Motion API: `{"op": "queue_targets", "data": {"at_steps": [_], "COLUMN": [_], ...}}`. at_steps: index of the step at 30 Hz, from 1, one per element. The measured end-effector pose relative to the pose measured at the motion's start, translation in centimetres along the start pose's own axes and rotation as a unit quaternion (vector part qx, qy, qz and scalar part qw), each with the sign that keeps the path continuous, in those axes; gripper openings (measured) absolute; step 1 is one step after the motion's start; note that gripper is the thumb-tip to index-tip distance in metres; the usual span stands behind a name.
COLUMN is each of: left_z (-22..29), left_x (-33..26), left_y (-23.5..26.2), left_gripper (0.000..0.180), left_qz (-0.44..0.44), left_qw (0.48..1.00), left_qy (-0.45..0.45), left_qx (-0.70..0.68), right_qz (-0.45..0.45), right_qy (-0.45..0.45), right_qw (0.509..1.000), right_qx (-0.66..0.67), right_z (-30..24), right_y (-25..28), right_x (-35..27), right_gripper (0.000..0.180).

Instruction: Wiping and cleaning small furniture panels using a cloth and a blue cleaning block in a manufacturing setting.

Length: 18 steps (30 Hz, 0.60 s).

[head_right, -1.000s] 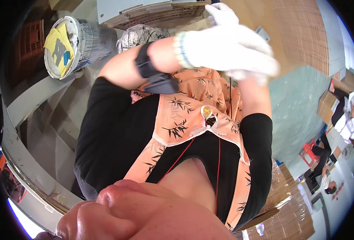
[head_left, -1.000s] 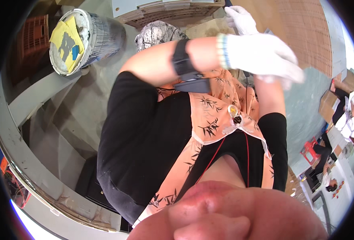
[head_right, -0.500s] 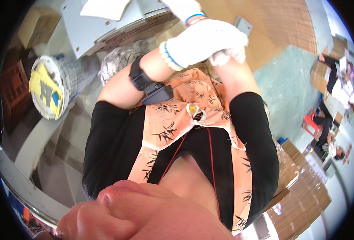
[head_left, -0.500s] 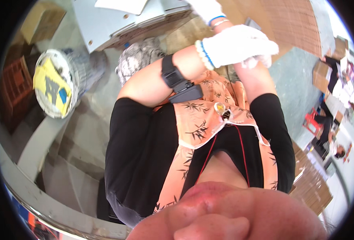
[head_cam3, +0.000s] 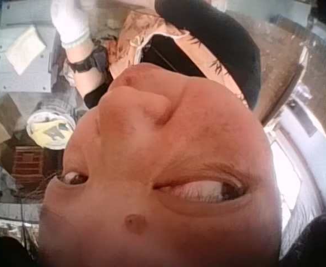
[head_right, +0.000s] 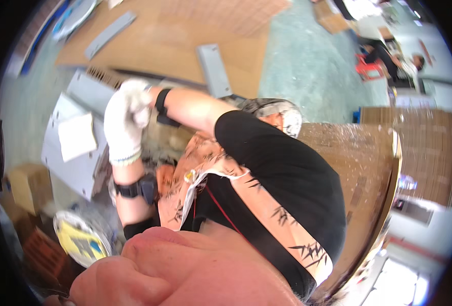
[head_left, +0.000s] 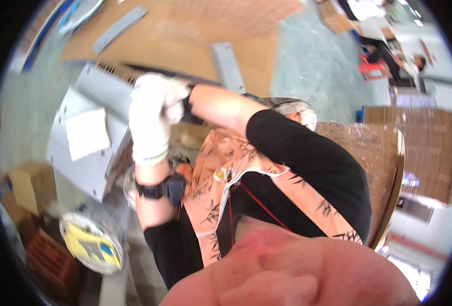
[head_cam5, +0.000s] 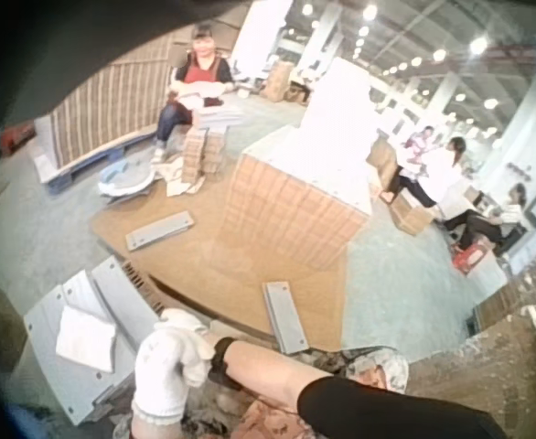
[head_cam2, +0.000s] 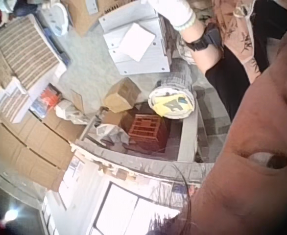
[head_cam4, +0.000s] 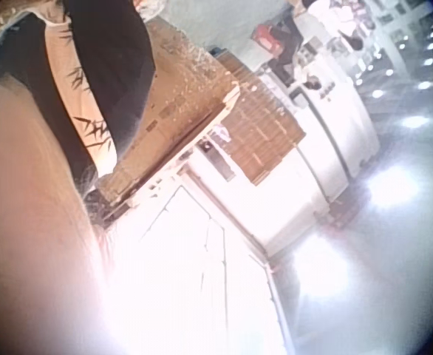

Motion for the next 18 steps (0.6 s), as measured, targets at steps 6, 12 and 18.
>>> {"op": "queue_targets", "data": {"at_steps": [6,12,18], "left_z": [1.3,4.8,3.0], "left_x": [0.3,0.2,1.8], "left_y": [2.8,8.6,7.4], "left_gripper": [0.033,0.059,0.078], "left_qz": [0.123,0.415,0.245], "left_qw": [0.991,0.882,0.957], "left_qy": [-0.031,-0.19,-0.156], "left_qx": [-0.042,0.12,0.02], "right_qz": [0.088,0.142,0.128], "right_qy": [-0.347,-0.368,-0.302], "right_qw": [0.892,0.75,0.727], "right_qx": [0.277,0.532,0.603], "right_z": [3.2,-1.8,-8.5], "right_y": [2.2,6.2,7.4], "right_x": [-5.3,-8.2,-5.4], "right_gripper": [0.021,0.019,0.019]}}
Point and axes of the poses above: each hand's wrist, its own x-axis towards the middle knuckle, its own y-axis out of the back of the hand, z = x × y, the point moved 6 cm from there along x, towards the middle knuckle, and after that the axes turned 1 degree about y, right-handed, at the moved point
